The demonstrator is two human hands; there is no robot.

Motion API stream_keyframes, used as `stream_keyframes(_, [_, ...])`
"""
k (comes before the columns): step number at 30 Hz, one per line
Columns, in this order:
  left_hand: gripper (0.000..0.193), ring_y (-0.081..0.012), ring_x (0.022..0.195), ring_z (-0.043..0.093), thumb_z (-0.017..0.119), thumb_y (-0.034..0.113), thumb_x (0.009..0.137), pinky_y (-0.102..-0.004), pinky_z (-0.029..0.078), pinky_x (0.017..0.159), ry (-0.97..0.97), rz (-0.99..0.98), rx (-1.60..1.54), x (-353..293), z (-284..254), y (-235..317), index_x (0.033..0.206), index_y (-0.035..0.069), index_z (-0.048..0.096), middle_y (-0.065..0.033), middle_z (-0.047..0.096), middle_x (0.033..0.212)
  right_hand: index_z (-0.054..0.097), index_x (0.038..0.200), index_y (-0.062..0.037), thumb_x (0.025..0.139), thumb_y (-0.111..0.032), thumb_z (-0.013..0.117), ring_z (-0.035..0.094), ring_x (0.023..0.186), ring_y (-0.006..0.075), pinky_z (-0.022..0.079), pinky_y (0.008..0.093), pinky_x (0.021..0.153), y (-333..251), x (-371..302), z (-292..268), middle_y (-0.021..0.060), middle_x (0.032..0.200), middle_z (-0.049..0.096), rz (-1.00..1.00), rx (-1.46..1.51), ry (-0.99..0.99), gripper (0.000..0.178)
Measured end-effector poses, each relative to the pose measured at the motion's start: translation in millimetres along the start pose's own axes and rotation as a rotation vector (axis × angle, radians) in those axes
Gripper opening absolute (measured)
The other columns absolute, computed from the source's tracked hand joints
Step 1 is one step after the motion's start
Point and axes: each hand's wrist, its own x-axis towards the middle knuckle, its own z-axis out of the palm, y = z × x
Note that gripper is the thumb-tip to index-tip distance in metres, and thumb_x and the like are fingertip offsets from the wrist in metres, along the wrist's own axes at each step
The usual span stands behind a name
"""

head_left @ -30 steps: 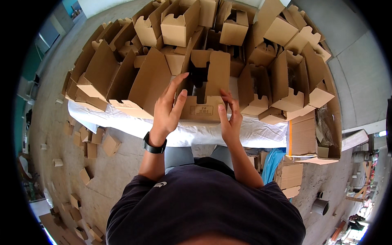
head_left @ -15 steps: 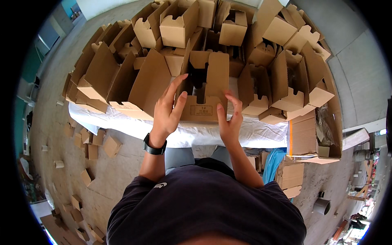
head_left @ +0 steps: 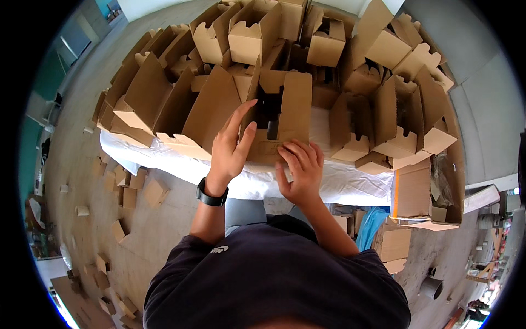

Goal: The person folds cardboard pieces into boxes by hand, tucking in the side and bottom flaps to assemble them. They handle the items one at a time and place the assembled boxes on a table.

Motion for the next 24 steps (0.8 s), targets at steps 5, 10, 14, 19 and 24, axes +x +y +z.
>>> stream_keyframes(5, [0.041, -0.0329, 0.112, 0.062, 0.058, 0.02, 0.093, -0.0358, 0.049, 0.087, -0.022, -0.052, -0.021, -2, -2, 6, 0.133, 0.011, 0.055, -0.0145, 0.061, 0.13, 0.065, 0.111, -0.0087, 0.075, -0.017, 0.079, 0.054, 0.118, 0.0311, 0.039, 0.0509, 0.1, 7, -14, 14, 0.0077, 0.119, 0.061, -0.001, 0.024, -0.019, 0.04])
stream_keyframes(10, [0.063, -0.034, 0.131, 0.048, 0.059, 0.03, 0.096, -0.0376, 0.043, 0.101, -0.145, -0.123, -0.169, -4, -7, 3, 0.15, 0.011, 0.034, -0.0192, 0.045, 0.146, 0.066, 0.11, -0.0098, 0.073, -0.025, 0.08, 0.054, 0.116, 0.0284, 0.039, 0.0556, 0.102, 13, -11, 20, 0.0045, 0.116, 0.06, -0.013, 0.074, 0.008, 0.042])
stream_keyframes(14, [0.084, -0.0333, 0.147, 0.024, 0.05, 0.05, 0.099, -0.0401, 0.027, 0.116, -0.253, -0.017, -0.397, -15, -5, -29, 0.157, 0.007, 0.007, -0.0238, 0.021, 0.158, 0.067, 0.108, -0.0097, 0.073, -0.025, 0.081, 0.054, 0.115, 0.0288, 0.039, 0.0563, 0.102, 10, -8, 20, 0.0044, 0.114, 0.061, -0.009, 0.091, -0.001, 0.041])
stream_keyframes(19, [0.087, -0.031, 0.149, 0.018, 0.031, 0.066, 0.098, -0.0412, 0.019, 0.119, -0.204, -0.298, -0.712, -23, -1, -41, 0.157, 0.007, 0.006, -0.0231, 0.017, 0.16, 0.068, 0.108, -0.0091, 0.072, -0.026, 0.081, 0.055, 0.113, 0.0292, 0.04, 0.0557, 0.102, 13, -9, 23, 0.0051, 0.114, 0.062, -0.005, 0.098, 0.0, 0.042])
stream_keyframes(24, [0.08, -0.0252, 0.145, 0.026, 0.045, 0.051, 0.101, -0.0316, 0.021, 0.117, -0.137, -0.461, -0.616, -29, 8, -42, 0.152, -0.006, 0.02, -0.0219, 0.029, 0.155, 0.068, 0.108, -0.0091, 0.072, -0.027, 0.082, 0.056, 0.113, 0.0297, 0.041, 0.0544, 0.102, 10, -9, 25, 0.0055, 0.115, 0.062, -0.019, 0.105, -0.007, 0.043])
